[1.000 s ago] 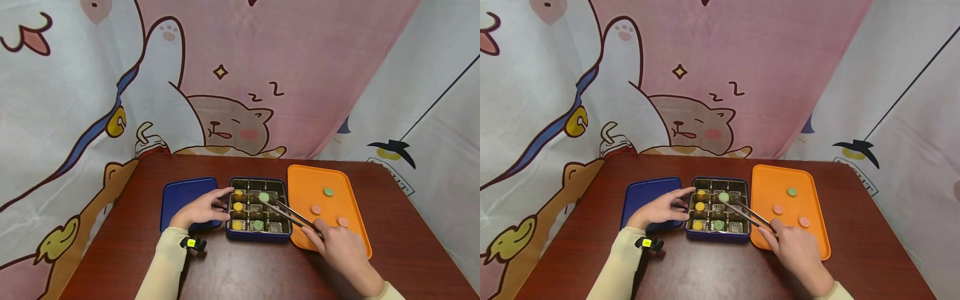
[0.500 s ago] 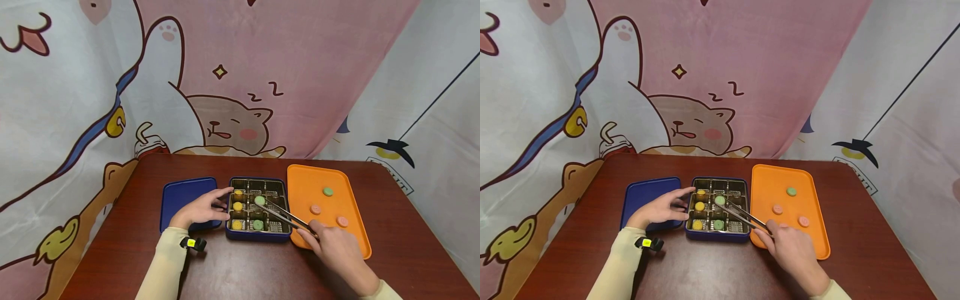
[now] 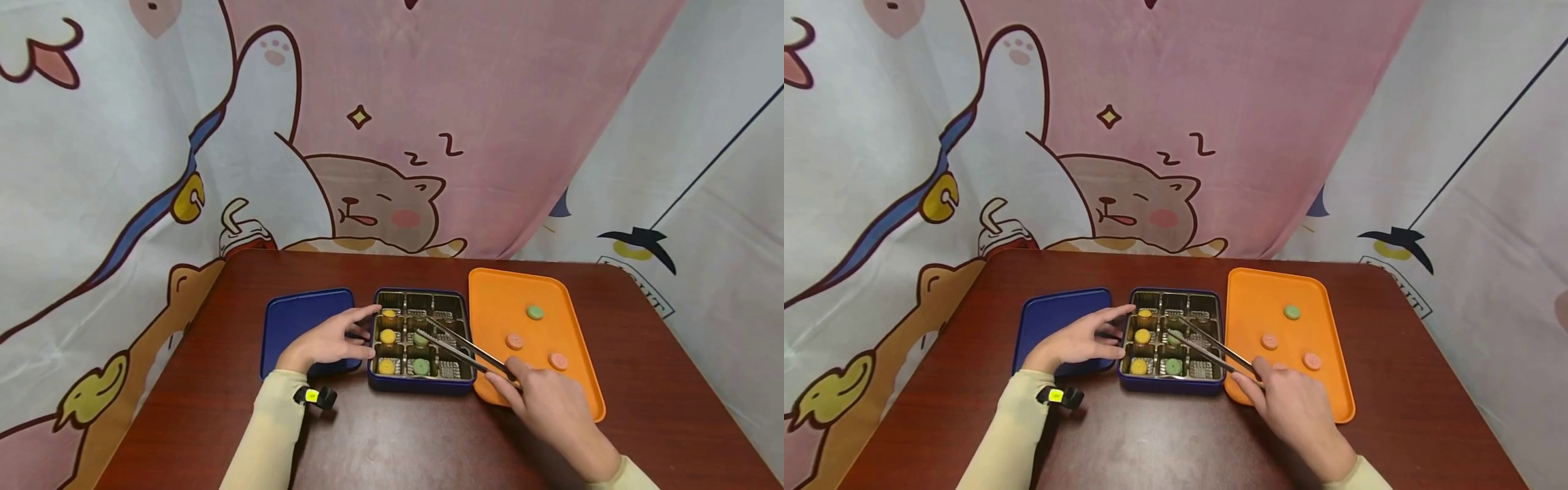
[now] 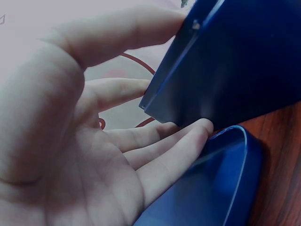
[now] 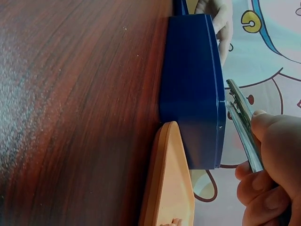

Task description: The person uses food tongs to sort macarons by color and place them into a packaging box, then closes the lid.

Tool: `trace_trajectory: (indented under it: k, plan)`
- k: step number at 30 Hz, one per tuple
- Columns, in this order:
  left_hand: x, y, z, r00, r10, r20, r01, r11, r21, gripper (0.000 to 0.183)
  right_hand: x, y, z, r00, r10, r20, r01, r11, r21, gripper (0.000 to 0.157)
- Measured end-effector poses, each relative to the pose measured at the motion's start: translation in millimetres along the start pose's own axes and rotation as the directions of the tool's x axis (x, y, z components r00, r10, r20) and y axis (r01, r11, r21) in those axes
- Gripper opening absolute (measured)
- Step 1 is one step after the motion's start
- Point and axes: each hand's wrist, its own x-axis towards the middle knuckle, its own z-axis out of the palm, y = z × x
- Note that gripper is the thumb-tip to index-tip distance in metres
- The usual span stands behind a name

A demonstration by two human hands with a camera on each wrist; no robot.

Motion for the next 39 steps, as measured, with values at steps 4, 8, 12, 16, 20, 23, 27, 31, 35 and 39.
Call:
trace_trajectory:
  k: [4, 8, 12, 16, 20, 23, 27, 31, 35, 39]
  plan:
    - [0.0, 0.3, -0.1, 1.0, -0.012, -0.001, 0.012, 1.0, 0.0, 0.091, 0.0, 0.0, 0.0, 1.0, 0.015, 0.01, -0.015, 1.0, 0.003, 0.046]
    - [0.2, 0.9, -0.2, 1.0, -0.012, 0.0, 0.012, 1.0, -0.001, 0.091, -1.0, 0.4, 0.8, 1.0, 0.028, 0.01, -0.028, 1.0, 0.007, 0.046]
    - [0.7, 0.2, -0.1, 1.0, -0.005, 0.002, 0.005, 1.0, 0.0, 0.091, -2.1, 1.8, 0.5, 0.999, 0.038, 0.023, -0.039, 0.999, 0.007, 0.046]
    - [0.7, -0.1, -0.1, 1.0, 0.0, 0.004, 0.0, 1.0, 0.002, 0.09, -2.1, 4.4, -1.3, 0.997, 0.061, 0.051, -0.062, 0.998, 0.014, 0.046]
    - [0.7, -0.2, -0.5, 1.0, 0.0, 0.003, 0.0, 1.0, -0.003, 0.091, -0.9, 8.5, -3.3, 0.994, 0.083, 0.066, -0.085, 0.996, 0.021, 0.045]
    - [0.4, -0.2, -0.5, 1.0, 0.002, -0.001, -0.002, 1.0, -0.004, 0.091, 0.1, 12.1, -5.4, 0.991, 0.109, 0.076, -0.11, 0.994, 0.009, 0.043]
    - [-0.2, 0.5, -0.4, 1.0, -0.001, 0.0, 0.001, 1.0, 0.0, 0.091, 1.7, 18.4, -8.9, 0.983, 0.151, 0.101, -0.15, 0.989, -0.013, 0.043]
    - [-0.7, 0.8, -0.5, 1.0, 0.001, 0.003, -0.001, 1.0, -0.003, 0.091, 3.9, 26.8, -10.7, 0.976, 0.179, 0.125, -0.18, 0.984, -0.006, 0.043]
    - [-0.6, 0.7, -0.5, 1.0, 0.0, 0.002, 0.0, 1.0, -0.011, 0.09, 3.2, 37.0, -12.8, 0.962, 0.221, 0.163, -0.224, 0.975, -0.001, 0.043]
    - [-0.6, 1.5, -0.4, 1.0, -0.003, 0.003, 0.003, 1.0, -0.015, 0.09, 0.5, 48.2, -15.6, 0.946, 0.256, 0.198, -0.258, 0.966, -0.014, 0.046]
